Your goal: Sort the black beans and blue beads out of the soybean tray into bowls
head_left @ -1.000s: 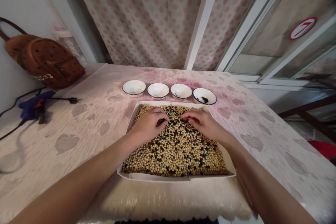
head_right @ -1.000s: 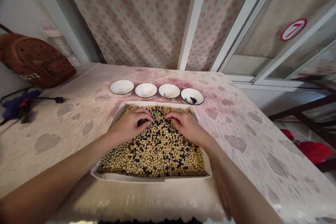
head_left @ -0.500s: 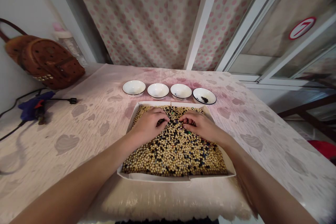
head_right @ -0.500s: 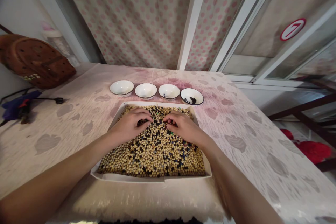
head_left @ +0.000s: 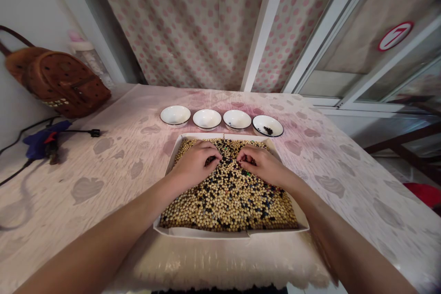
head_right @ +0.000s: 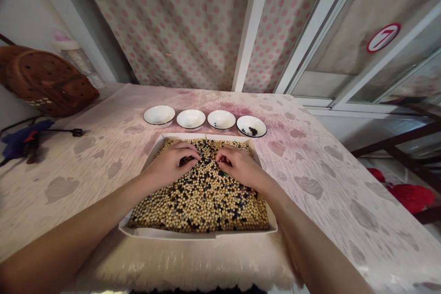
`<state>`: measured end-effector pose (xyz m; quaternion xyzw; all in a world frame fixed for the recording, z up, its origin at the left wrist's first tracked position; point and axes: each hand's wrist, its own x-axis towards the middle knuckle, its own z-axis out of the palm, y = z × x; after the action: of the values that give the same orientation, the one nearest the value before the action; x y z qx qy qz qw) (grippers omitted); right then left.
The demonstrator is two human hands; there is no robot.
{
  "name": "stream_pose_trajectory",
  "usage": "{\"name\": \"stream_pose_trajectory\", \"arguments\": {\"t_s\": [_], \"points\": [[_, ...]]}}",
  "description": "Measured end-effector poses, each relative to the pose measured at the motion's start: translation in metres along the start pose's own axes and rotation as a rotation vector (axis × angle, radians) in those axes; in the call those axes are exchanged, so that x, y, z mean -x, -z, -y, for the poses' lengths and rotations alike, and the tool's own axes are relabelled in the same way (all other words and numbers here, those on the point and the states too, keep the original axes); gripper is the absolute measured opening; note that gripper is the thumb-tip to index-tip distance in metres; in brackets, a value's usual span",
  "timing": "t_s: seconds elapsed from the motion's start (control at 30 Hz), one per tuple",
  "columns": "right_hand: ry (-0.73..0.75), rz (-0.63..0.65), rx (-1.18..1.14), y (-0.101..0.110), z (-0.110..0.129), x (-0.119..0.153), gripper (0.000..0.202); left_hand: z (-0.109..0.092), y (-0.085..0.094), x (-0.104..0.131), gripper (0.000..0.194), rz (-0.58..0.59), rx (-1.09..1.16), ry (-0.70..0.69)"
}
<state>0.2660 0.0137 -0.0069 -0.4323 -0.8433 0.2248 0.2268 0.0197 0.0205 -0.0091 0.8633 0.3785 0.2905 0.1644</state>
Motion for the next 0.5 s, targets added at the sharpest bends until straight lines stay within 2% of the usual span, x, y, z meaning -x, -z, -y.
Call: {"name": "stream_pose_trajectory", "arguments": {"t_s": [0.5], "points": [[0.020,0.025,-0.012,-0.0011,-0.0016,-0.0007,0.007,0.0010,-0.0010,0.0002,0.014,0.003,0.005,0.008]]}}
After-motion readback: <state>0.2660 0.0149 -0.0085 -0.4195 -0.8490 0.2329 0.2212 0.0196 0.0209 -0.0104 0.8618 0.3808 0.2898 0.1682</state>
